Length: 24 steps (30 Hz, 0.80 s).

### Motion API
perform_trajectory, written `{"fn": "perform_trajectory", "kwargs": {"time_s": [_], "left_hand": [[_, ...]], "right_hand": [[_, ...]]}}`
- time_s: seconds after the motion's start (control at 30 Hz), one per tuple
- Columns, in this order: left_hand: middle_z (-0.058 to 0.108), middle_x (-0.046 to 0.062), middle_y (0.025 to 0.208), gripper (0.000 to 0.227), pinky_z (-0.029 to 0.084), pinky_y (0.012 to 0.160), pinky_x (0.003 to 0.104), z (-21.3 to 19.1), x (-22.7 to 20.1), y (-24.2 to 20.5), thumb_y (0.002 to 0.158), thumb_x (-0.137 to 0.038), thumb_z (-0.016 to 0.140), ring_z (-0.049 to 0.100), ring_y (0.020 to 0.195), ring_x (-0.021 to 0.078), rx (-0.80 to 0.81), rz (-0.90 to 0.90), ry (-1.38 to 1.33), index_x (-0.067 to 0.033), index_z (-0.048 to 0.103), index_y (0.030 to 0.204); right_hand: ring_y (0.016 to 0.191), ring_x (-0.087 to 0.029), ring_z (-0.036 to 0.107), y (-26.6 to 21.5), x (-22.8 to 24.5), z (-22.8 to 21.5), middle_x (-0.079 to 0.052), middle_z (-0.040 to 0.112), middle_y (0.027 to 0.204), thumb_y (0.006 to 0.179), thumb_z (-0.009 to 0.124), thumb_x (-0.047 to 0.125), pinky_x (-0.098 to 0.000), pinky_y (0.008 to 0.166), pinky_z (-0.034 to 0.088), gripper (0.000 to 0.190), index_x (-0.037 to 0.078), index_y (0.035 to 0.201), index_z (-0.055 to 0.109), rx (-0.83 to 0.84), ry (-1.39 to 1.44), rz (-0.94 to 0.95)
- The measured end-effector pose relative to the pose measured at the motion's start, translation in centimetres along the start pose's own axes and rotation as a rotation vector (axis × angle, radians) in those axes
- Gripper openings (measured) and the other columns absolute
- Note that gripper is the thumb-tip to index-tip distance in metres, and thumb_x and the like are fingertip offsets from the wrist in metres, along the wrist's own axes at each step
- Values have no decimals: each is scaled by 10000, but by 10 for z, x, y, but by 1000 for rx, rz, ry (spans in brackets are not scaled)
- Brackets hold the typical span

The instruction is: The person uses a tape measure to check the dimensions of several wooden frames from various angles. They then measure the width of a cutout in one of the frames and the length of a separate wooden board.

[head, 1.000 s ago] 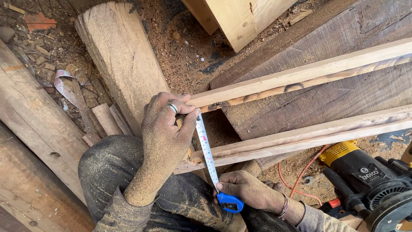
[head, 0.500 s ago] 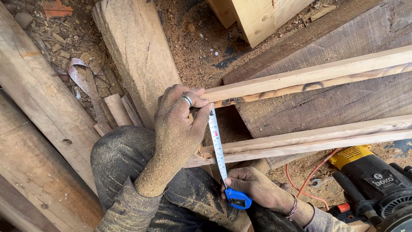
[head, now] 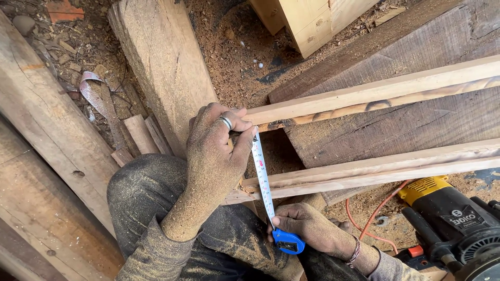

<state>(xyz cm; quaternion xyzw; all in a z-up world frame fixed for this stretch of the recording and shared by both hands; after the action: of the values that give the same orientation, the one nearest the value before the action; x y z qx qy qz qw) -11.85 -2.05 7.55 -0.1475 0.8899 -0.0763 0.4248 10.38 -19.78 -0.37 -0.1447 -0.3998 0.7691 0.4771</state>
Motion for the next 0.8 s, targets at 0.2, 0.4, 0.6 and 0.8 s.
{"fn": "perform_trajectory", "kwargs": {"time_s": [0.2, 0.4, 0.6, 0.8], "left_hand": [[664, 109, 1112, 131, 447, 989, 462, 0, -2, 0, 932, -126, 768, 630, 1077, 264, -5, 29, 11, -66, 652, 926], [665, 105, 1094, 136, 445, 988, 459, 1, 1, 0, 925, -128, 776, 634, 1081, 261, -3, 11, 6, -72, 653, 907], [663, 103, 1111, 128, 454, 982, 445, 1, 0, -1, 936, -132, 768, 628, 1063, 251, 0, 8, -7, -70, 656, 928], [670, 97, 1105, 123, 449, 984, 446, 1, 1, 0, 929, -121, 770, 623, 1074, 248, 13, -9, -2, -80, 656, 908]], "right_hand": [[862, -89, 703, 0, -1, 0, -29, 767, 916, 1002, 595, 350, -258, 805, 567, 364, 10, 992, 724, -9, 19, 16], [862, -93, 706, 0, 0, 0, -32, 770, 915, 1002, 590, 355, -258, 803, 566, 370, 11, 994, 728, -4, 20, 15], [842, -83, 690, -2, 4, -2, -20, 771, 897, 1005, 581, 372, -255, 793, 559, 387, 21, 995, 742, -23, -58, 18], [833, -85, 684, -2, 3, -1, -25, 766, 893, 1006, 584, 372, -258, 786, 555, 386, 19, 991, 739, -27, -40, 10]]}}
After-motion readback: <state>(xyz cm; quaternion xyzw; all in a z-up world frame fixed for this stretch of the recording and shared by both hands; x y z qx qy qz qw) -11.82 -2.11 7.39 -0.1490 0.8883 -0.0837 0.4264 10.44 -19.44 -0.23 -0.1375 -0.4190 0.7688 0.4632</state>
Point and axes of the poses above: each hand's wrist, its own y-axis towards the middle knuckle, its own z-axis out of the palm, x = y × z, the point moved 9 cm from there along y, towards the middle knuckle
